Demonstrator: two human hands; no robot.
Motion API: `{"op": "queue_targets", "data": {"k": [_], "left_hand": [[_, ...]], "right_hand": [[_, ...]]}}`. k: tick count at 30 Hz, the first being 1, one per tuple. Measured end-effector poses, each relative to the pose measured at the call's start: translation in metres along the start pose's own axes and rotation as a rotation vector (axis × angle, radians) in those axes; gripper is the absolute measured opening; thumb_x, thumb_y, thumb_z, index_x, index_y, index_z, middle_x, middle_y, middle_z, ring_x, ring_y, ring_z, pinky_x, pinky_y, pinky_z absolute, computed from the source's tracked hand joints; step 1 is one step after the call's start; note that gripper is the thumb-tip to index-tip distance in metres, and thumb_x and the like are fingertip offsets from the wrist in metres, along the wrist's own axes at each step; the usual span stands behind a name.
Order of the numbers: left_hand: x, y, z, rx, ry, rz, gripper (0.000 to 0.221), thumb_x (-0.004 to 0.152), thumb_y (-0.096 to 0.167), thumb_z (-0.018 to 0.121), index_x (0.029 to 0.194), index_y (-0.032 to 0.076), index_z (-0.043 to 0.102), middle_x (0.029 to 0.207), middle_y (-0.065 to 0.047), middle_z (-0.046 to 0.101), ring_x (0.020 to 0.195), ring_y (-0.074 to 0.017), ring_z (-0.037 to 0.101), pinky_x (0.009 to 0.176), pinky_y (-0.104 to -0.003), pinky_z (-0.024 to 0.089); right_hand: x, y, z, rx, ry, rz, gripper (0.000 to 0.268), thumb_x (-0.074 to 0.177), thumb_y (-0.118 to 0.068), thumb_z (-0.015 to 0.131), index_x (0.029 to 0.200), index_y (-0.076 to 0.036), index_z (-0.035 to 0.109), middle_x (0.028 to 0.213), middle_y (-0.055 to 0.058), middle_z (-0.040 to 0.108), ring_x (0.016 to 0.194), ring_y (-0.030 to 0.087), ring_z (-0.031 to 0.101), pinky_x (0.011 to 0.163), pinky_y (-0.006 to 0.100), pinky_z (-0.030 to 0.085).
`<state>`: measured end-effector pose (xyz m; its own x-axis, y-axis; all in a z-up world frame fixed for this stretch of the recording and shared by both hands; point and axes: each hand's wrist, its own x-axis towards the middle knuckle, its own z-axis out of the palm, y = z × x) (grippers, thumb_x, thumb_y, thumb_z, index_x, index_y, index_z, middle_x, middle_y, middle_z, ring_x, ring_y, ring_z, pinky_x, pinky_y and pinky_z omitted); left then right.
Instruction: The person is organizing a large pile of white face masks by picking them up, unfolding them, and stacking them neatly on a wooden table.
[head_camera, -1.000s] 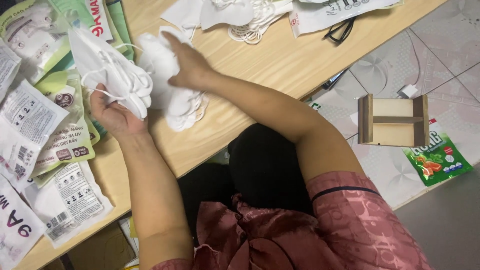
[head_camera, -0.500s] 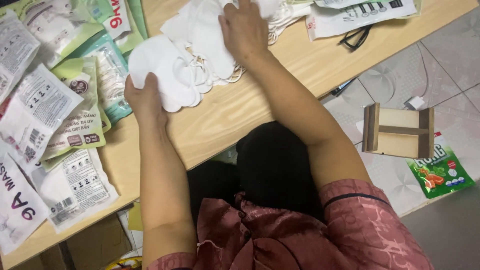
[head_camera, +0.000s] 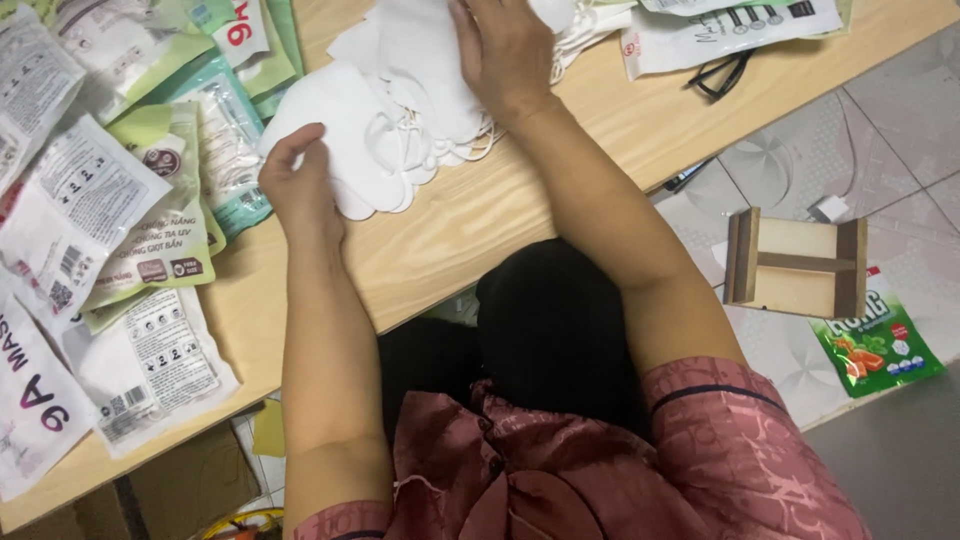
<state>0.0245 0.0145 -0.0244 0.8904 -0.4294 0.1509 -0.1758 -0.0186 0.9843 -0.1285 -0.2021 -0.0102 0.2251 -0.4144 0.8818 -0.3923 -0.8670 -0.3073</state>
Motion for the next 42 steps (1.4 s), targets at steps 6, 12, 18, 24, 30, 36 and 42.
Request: {"op": "queue_targets", "data": {"k": [6,12,18,24,30,36,42], "left_hand": [[-0.007,0.032,0.008,-0.378,0.083,-0.265,0.024,0.088,0.022,0.069,0.089,-0.001,0.077,0.095,-0.009,0.073,0.09,-0.0178,0.068,0.083,-0.027,0.057],[-0.007,0.018,0.006,-0.438,-0.179,-0.131,0.032,0.093,0.035,0.069,0.096,0.003,0.07,0.094,-0.003,0.069,0.085,-0.0104,0.063,0.078,-0.024,0.054],[0.003,0.008,-0.004,-0.451,-0.047,-0.159,0.035,0.093,0.005,0.063,0.126,-0.007,0.063,0.108,-0.015,0.075,0.087,-0.0177,0.073,0.075,-0.024,0.061],[0.007,0.015,-0.011,-0.79,-0.077,-0.481,0.057,0.079,0.009,0.058,0.13,-0.016,0.054,0.119,-0.029,0.068,0.096,-0.0333,0.069,0.084,-0.036,0.059],[0.008,-0.025,-0.006,0.12,0.007,-0.026,0.038,0.086,0.013,0.068,0.121,0.002,0.063,0.105,-0.011,0.068,0.087,-0.0145,0.066,0.075,-0.022,0.058],[0.009,-0.023,-0.007,0.184,-0.048,0.318,0.055,0.08,-0.011,0.057,0.135,0.0,0.058,0.138,-0.014,0.061,0.13,-0.026,0.058,0.114,-0.034,0.039],[-0.007,0.03,0.002,-0.268,0.005,-0.272,0.03,0.082,0.029,0.073,0.094,0.002,0.078,0.097,-0.009,0.074,0.092,-0.0169,0.065,0.082,-0.026,0.054]], "right_hand": [[-0.01,-0.004,0.03,0.836,-0.014,0.352,0.018,0.105,-0.027,0.053,0.1,-0.01,0.058,0.069,-0.004,0.047,0.053,0.008,0.037,0.044,0.023,0.033],[-0.02,-0.034,0.025,0.923,-0.572,0.506,0.005,0.104,-0.017,0.055,0.109,-0.016,0.055,0.066,-0.005,0.051,0.048,0.007,0.045,0.043,0.023,0.038],[-0.017,-0.014,0.023,0.191,-0.242,-0.029,0.013,0.098,-0.02,0.067,0.109,-0.014,0.065,0.102,0.0,0.067,0.089,0.013,0.064,0.075,0.024,0.057],[-0.015,-0.001,0.017,-0.193,-0.658,0.151,0.056,0.086,-0.031,0.08,0.13,-0.008,0.057,0.111,0.015,0.064,0.104,0.033,0.055,0.088,0.048,0.044],[-0.005,-0.008,0.011,0.043,-0.381,0.18,0.034,0.087,0.0,0.068,0.119,-0.009,0.065,0.118,0.005,0.07,0.107,0.026,0.063,0.095,0.044,0.052],[-0.011,0.01,0.03,0.714,-0.005,0.37,0.014,0.094,-0.01,0.071,0.108,-0.009,0.069,0.093,0.006,0.073,0.083,0.016,0.07,0.08,0.029,0.064],[-0.01,-0.008,0.017,1.287,-0.277,0.799,0.022,0.095,-0.014,0.074,0.11,0.0,0.065,0.086,0.008,0.073,0.061,0.012,0.065,0.048,0.023,0.054]]}}
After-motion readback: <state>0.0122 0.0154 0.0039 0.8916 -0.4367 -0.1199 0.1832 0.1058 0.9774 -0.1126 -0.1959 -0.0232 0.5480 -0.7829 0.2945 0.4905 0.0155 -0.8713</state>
